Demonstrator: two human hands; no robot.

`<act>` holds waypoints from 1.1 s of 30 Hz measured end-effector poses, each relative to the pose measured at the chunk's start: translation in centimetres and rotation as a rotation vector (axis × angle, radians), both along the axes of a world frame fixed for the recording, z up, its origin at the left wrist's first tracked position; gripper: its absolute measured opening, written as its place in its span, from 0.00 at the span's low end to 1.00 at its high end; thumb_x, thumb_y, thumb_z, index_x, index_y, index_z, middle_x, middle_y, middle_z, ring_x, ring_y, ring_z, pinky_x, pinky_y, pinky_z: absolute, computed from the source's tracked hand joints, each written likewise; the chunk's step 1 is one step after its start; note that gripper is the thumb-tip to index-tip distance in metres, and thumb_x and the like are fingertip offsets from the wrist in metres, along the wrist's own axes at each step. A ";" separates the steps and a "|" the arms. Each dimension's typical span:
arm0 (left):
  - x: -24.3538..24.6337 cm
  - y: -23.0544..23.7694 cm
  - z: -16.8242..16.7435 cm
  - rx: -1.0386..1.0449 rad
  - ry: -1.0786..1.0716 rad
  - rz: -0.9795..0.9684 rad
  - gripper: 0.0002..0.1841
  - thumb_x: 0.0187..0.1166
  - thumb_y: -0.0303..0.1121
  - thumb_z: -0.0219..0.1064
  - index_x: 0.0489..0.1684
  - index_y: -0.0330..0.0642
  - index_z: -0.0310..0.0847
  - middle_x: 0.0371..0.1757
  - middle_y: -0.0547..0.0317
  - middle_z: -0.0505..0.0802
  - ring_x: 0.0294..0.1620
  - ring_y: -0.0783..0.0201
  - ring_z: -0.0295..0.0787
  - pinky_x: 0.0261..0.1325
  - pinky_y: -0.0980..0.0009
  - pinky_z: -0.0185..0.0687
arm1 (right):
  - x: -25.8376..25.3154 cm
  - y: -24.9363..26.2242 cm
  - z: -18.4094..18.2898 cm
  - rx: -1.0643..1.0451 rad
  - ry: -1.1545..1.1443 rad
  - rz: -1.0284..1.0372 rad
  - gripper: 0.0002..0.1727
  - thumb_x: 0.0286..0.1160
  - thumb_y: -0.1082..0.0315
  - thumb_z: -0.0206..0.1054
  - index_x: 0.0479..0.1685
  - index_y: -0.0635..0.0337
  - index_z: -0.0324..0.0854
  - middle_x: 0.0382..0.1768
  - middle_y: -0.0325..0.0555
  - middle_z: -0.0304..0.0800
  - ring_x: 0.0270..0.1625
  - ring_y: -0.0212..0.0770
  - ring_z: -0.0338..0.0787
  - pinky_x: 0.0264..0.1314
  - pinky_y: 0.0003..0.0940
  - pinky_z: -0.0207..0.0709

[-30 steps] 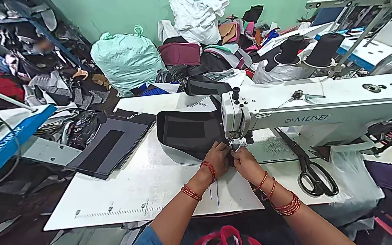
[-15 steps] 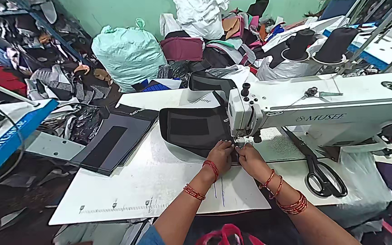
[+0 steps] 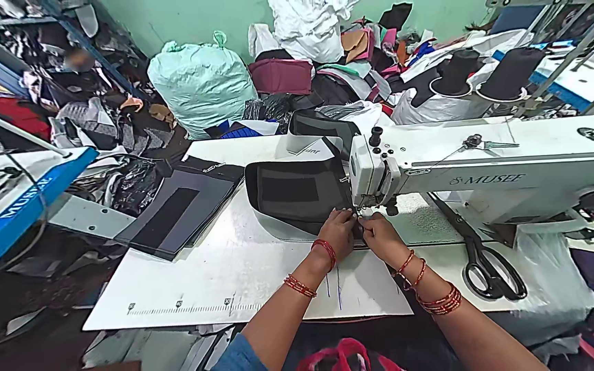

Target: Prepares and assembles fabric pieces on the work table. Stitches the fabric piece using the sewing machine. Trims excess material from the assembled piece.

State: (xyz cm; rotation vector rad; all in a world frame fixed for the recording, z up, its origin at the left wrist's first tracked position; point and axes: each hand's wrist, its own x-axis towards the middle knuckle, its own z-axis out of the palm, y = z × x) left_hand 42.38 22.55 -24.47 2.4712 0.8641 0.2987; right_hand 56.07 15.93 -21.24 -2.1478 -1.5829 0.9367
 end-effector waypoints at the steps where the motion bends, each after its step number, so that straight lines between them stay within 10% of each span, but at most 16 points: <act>1: -0.3 -0.2 0.0 -0.009 0.000 -0.010 0.23 0.77 0.18 0.55 0.70 0.30 0.83 0.79 0.35 0.82 0.86 0.41 0.72 0.93 0.49 0.52 | -0.1 -0.1 -0.1 0.006 0.000 -0.008 0.23 0.85 0.77 0.52 0.74 0.69 0.79 0.65 0.69 0.80 0.69 0.58 0.80 0.76 0.43 0.71; 4: -1.2 -1.2 0.8 0.021 -0.010 -0.026 0.20 0.73 0.22 0.61 0.62 0.31 0.89 0.77 0.37 0.84 0.88 0.38 0.67 0.91 0.37 0.47 | -0.1 -0.5 0.0 0.023 0.022 -0.029 0.23 0.86 0.76 0.53 0.78 0.69 0.76 0.68 0.69 0.80 0.72 0.59 0.80 0.78 0.44 0.70; 7: -1.8 -2.5 3.7 -0.023 0.265 0.006 0.21 0.81 0.37 0.60 0.69 0.39 0.84 0.77 0.46 0.84 0.94 0.41 0.54 0.89 0.28 0.21 | 0.0 -1.1 -0.6 0.066 0.067 -0.061 0.25 0.85 0.74 0.56 0.80 0.69 0.74 0.67 0.68 0.83 0.69 0.56 0.84 0.77 0.44 0.72; 12: -2.1 -2.0 6.5 -0.227 0.289 0.044 0.22 0.95 0.39 0.46 0.74 0.34 0.76 0.61 0.36 0.90 0.67 0.41 0.87 0.74 0.43 0.75 | -0.3 -2.1 -1.0 0.094 0.075 -0.176 0.24 0.86 0.70 0.57 0.80 0.66 0.75 0.64 0.63 0.87 0.65 0.54 0.87 0.75 0.47 0.74; 18: -1.1 0.5 5.9 -0.250 0.523 -0.182 0.48 0.74 0.65 0.69 0.93 0.49 0.59 0.84 0.35 0.71 0.81 0.34 0.69 0.77 0.35 0.66 | -0.4 -3.5 -0.8 0.103 0.054 -0.232 0.24 0.85 0.73 0.56 0.79 0.65 0.76 0.61 0.62 0.88 0.64 0.54 0.87 0.73 0.46 0.75; 20: -0.7 -0.3 5.7 -0.170 0.657 -0.208 0.54 0.69 0.61 0.76 0.97 0.54 0.49 0.87 0.35 0.66 0.84 0.32 0.63 0.76 0.32 0.64 | -0.5 -3.9 -0.8 0.104 0.024 -0.228 0.24 0.85 0.73 0.56 0.79 0.65 0.76 0.61 0.63 0.88 0.63 0.54 0.87 0.72 0.44 0.76; 25: -1.1 -0.3 4.2 -0.114 0.509 -0.139 0.33 0.81 0.30 0.64 0.89 0.54 0.67 0.78 0.37 0.79 0.81 0.37 0.71 0.77 0.38 0.67 | -0.7 -4.1 -1.1 0.109 0.020 -0.204 0.24 0.84 0.74 0.56 0.78 0.66 0.77 0.59 0.64 0.87 0.60 0.54 0.87 0.69 0.43 0.77; 33: -1.2 0.1 3.6 -0.509 0.172 0.025 0.20 0.92 0.34 0.53 0.69 0.29 0.81 0.67 0.36 0.83 0.65 0.46 0.84 0.73 0.48 0.76 | -1.1 -4.1 -2.3 0.183 0.224 -0.261 0.24 0.79 0.74 0.61 0.75 0.70 0.78 0.61 0.64 0.87 0.61 0.51 0.87 0.69 0.41 0.76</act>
